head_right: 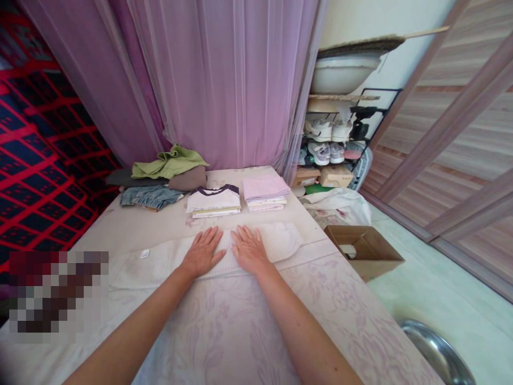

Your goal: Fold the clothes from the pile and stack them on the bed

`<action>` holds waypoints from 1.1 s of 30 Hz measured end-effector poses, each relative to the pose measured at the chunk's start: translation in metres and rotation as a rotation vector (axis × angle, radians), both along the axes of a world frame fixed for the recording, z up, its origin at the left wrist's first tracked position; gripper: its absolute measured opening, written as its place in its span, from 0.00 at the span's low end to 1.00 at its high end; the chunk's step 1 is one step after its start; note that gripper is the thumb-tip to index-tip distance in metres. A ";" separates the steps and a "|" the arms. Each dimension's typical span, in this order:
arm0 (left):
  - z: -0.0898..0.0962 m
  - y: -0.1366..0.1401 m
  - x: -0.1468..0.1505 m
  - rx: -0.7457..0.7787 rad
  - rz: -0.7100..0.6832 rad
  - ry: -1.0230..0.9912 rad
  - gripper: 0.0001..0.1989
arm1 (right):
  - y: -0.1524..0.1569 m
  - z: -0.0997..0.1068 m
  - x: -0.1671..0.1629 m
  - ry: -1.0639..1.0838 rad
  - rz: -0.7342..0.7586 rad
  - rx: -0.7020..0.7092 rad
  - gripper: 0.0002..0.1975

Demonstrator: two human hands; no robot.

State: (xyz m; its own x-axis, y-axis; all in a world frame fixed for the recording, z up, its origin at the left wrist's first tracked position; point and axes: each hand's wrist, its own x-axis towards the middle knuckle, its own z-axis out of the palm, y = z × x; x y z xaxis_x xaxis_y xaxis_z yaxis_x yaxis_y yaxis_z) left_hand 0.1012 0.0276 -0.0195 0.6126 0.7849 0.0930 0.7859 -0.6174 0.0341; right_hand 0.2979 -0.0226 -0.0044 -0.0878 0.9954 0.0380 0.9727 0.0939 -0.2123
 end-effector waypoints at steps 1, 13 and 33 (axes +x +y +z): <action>0.001 0.000 0.000 0.004 0.001 0.001 0.32 | -0.003 -0.002 -0.007 0.012 0.022 -0.019 0.26; -0.002 -0.048 -0.044 0.004 0.077 -0.054 0.25 | -0.012 -0.008 -0.011 -0.010 -0.058 0.006 0.24; 0.008 -0.037 -0.208 0.056 0.875 -0.181 0.27 | -0.035 -0.040 0.009 -0.096 -0.050 0.429 0.17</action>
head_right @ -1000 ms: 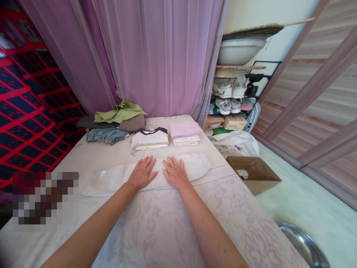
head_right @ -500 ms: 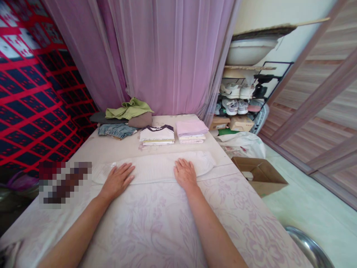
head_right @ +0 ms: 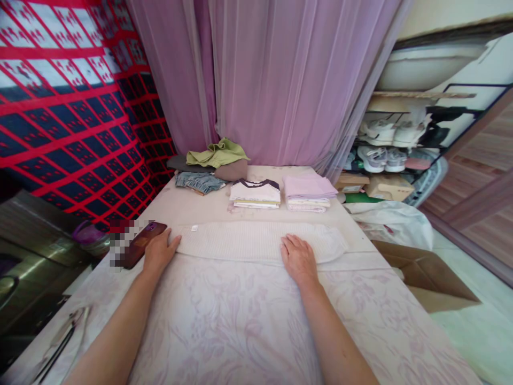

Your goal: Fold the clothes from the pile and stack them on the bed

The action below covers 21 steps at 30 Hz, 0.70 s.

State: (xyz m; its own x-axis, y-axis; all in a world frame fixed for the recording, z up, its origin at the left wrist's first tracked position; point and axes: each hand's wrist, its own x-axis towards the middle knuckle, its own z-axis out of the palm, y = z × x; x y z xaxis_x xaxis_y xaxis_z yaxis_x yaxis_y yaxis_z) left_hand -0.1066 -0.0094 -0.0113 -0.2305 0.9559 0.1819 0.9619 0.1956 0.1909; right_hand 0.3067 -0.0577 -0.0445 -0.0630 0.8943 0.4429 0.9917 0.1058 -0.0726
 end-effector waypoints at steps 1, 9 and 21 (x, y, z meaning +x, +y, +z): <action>0.004 0.002 0.000 -0.043 0.010 0.016 0.28 | 0.000 0.000 0.000 -0.001 0.001 0.006 0.17; 0.030 0.027 -0.005 -0.231 0.048 -0.209 0.22 | 0.000 0.003 0.001 0.023 0.004 -0.011 0.18; 0.015 0.014 0.003 -0.096 0.112 -0.165 0.19 | 0.000 0.000 0.003 0.012 0.007 -0.022 0.20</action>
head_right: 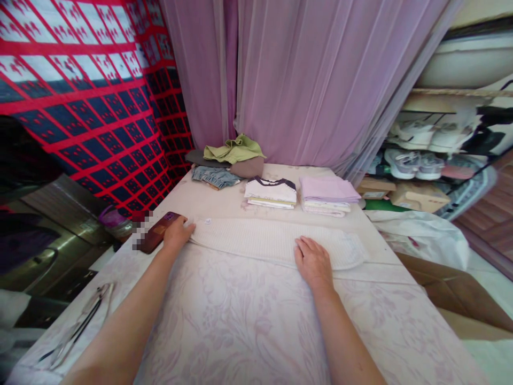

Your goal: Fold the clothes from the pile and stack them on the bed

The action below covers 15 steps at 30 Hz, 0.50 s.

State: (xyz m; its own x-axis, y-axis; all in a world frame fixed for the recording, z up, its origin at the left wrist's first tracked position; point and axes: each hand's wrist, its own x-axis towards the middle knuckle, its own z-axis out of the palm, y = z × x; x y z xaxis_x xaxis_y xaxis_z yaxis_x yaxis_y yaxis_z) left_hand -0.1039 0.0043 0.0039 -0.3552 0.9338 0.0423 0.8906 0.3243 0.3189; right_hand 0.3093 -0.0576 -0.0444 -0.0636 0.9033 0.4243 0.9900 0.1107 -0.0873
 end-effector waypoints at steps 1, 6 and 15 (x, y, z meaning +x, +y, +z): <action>0.000 -0.003 0.000 0.013 0.005 -0.007 0.20 | 0.000 0.000 0.000 -0.001 0.000 -0.001 0.20; 0.002 -0.026 0.005 0.213 -0.046 0.074 0.25 | 0.002 -0.001 0.001 -0.002 0.001 -0.013 0.19; -0.018 -0.035 0.055 0.031 -0.682 0.132 0.23 | 0.003 0.000 -0.008 -0.010 -0.080 -0.045 0.19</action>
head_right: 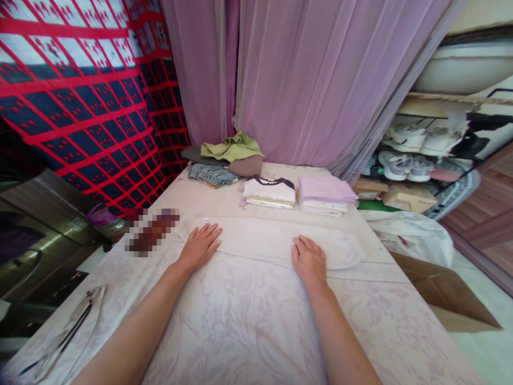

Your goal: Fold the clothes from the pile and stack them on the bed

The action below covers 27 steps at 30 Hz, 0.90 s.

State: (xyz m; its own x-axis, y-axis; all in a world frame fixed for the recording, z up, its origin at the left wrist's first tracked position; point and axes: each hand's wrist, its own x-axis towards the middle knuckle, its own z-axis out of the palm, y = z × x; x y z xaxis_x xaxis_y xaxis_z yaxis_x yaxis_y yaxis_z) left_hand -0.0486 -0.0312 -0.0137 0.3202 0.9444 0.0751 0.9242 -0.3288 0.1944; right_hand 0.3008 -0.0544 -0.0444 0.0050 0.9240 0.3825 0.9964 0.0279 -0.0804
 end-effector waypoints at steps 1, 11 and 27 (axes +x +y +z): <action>-0.003 0.001 0.002 0.002 0.022 0.003 0.23 | -0.001 0.001 -0.001 0.003 -0.001 -0.001 0.19; -0.009 0.004 0.000 0.022 0.037 -0.026 0.26 | 0.046 0.049 -0.109 0.082 0.326 -0.166 0.19; -0.010 0.001 0.000 0.027 0.012 -0.047 0.27 | 0.105 0.056 -0.154 0.044 0.324 -0.313 0.13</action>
State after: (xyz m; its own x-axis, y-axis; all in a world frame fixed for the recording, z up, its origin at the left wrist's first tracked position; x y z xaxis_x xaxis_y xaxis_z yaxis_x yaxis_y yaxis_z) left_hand -0.0487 -0.0301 -0.0241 0.3041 0.9456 0.1156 0.9183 -0.3232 0.2285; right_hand 0.1464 0.0507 0.0118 -0.2936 0.9517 0.0901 0.9357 0.3054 -0.1767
